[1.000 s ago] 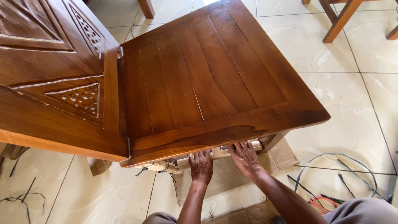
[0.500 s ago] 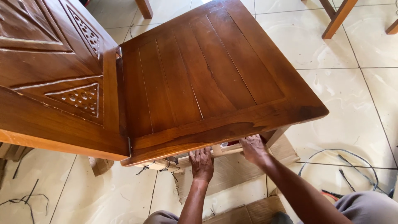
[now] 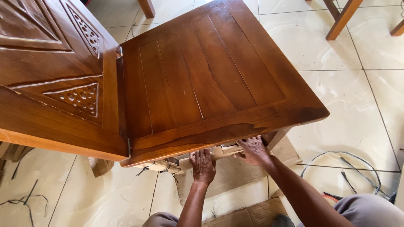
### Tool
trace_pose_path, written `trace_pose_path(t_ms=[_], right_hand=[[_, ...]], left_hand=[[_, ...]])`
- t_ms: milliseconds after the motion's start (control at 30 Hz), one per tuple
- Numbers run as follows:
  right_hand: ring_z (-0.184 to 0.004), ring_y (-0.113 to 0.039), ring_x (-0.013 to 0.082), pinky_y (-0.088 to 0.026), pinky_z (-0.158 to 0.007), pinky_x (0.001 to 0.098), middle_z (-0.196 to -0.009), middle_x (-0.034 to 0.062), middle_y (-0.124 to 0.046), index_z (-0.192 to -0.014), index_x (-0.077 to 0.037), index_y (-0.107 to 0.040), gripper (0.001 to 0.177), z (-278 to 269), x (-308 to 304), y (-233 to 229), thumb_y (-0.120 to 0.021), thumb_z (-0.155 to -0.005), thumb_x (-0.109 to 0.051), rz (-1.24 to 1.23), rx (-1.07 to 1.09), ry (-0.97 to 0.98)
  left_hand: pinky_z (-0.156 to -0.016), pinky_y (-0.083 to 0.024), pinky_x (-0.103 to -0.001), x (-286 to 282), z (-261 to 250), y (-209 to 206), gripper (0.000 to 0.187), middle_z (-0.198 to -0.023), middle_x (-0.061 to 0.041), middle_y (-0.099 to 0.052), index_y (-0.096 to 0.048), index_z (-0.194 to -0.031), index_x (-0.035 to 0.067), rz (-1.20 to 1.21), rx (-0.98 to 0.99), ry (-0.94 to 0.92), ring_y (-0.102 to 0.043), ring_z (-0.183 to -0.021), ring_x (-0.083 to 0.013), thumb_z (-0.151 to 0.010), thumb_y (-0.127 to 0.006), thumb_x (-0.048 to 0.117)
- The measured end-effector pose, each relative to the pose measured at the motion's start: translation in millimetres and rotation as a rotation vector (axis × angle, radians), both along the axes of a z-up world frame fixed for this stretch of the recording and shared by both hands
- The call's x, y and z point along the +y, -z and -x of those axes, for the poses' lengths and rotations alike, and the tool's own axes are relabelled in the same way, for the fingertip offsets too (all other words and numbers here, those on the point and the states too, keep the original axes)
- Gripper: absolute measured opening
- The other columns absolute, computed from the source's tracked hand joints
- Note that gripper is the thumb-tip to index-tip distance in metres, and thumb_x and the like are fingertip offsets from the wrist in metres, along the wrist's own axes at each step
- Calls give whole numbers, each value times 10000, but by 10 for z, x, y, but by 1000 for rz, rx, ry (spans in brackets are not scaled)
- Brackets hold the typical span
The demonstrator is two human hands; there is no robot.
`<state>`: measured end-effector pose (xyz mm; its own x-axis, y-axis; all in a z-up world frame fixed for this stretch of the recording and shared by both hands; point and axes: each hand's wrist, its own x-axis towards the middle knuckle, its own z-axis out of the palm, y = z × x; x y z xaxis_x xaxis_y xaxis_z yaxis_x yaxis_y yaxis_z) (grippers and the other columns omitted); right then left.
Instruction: Wrapping wooden chair legs with cardboard and securing them with plastic ties
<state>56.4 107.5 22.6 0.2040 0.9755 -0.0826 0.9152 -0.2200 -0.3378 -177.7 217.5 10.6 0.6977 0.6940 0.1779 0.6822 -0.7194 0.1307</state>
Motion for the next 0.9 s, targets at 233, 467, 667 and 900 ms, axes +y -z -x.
trace_pose_path(t_ms=[233, 467, 667, 900], right_hand=[[-1395, -483, 412, -283, -1132, 637, -1507, 170, -488, -1569, -322, -350, 758, 34, -18, -182, -686, -905, -470, -64, -33, -81], [-1389, -502, 383, -305, -1138, 562, -1420, 144, -566, -1378, -397, -540, 416, 91, -58, -268, -452, -1010, -569, -145, 33, -96], [-1319, -567, 305, -407, -1088, 545, -1380, 48, -575, -1396, -437, -483, 401, 20, 6, -166, -516, -1000, -485, 126, -66, -142], [-1143, -676, 272, -470, -1004, 504, -1163, 51, -701, -1340, -276, -501, 457, 11, 68, 28, -633, -935, -444, -63, -40, -136]], left_hand=[[-1140, -289, -562, 5, -50, 21, 406, -1078, -64, -557, -522, -1157, 156, 54, 97, -36, -559, -1092, -254, -828, -726, 278], [-1148, -266, -576, 37, -29, 133, 362, -1043, -70, -557, -509, -1105, 138, 33, 112, -17, -558, -1105, -251, -831, -699, 278], [-1175, -220, -555, 10, -29, -41, 536, -1150, -48, -560, -504, -1296, 173, 157, 86, -6, -538, -1176, -228, -826, -712, 326], [-1133, -273, -536, 15, -8, -319, 364, -1093, -28, -592, -612, -1185, 242, 273, -143, 12, -596, -1095, -240, -873, -677, 418]])
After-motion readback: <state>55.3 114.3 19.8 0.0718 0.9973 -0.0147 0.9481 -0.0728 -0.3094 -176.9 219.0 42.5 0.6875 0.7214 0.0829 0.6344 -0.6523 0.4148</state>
